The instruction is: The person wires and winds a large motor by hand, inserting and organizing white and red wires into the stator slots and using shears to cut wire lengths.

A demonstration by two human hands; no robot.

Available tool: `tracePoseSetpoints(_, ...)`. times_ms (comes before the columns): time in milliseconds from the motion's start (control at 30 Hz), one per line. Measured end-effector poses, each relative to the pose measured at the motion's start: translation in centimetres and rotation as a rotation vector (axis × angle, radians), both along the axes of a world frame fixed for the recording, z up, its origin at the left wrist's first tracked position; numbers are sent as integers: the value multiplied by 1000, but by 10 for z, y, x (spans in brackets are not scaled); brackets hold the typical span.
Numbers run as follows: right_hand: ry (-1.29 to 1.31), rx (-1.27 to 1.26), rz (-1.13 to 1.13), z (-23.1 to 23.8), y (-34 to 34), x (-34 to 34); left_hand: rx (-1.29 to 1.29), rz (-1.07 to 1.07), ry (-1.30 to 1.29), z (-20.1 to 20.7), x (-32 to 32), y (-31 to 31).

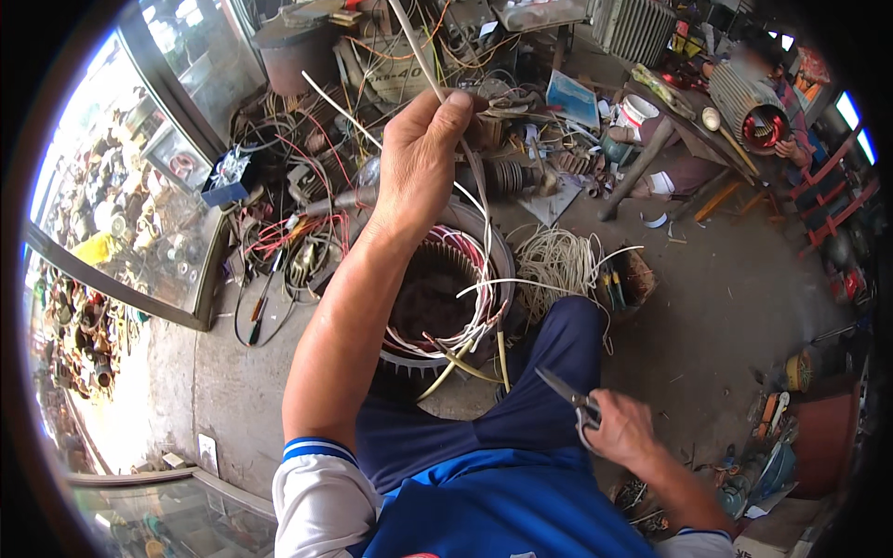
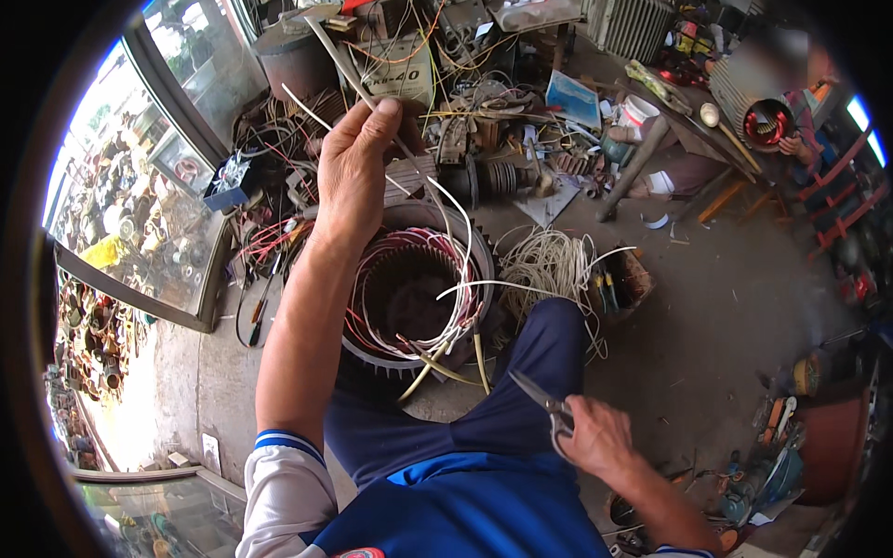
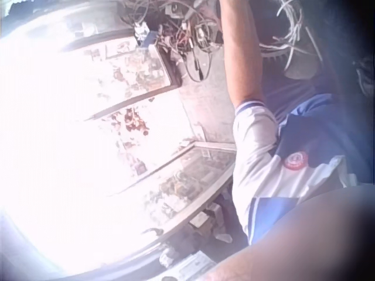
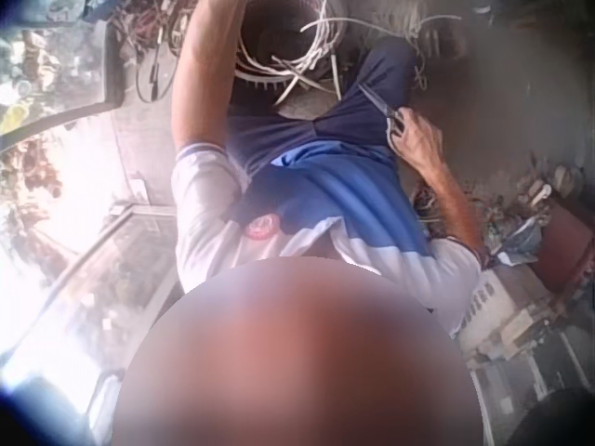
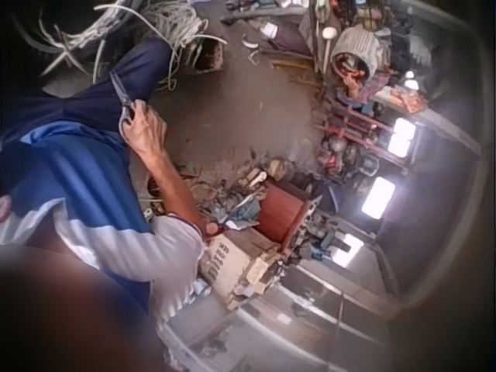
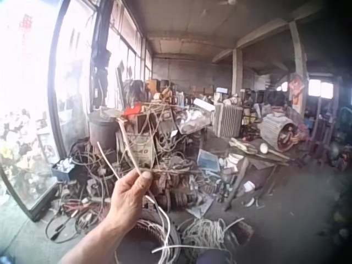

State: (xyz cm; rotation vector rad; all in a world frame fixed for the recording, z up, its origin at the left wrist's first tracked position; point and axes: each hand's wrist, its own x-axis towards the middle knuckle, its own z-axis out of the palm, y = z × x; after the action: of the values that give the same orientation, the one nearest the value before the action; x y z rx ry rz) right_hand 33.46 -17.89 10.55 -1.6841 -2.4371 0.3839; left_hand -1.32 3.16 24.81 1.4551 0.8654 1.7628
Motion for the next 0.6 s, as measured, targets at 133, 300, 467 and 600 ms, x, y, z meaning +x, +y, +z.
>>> tracePoseSetpoints(133,-14,-184,134,-39,-67,7,-216,47,251,-64,-24,3)
tracePoseSetpoints(300,-128,-310,156,2,-17,-15,-407,-53,453,-110,-30,2)
tracePoseSetpoints(467,376,57,174,-3,95,-85,-366,-39,527,-110,-25,4)
tracePoseSetpoints(600,422,7,137,-26,179,-158,-383,-21,537,-108,-29,1)
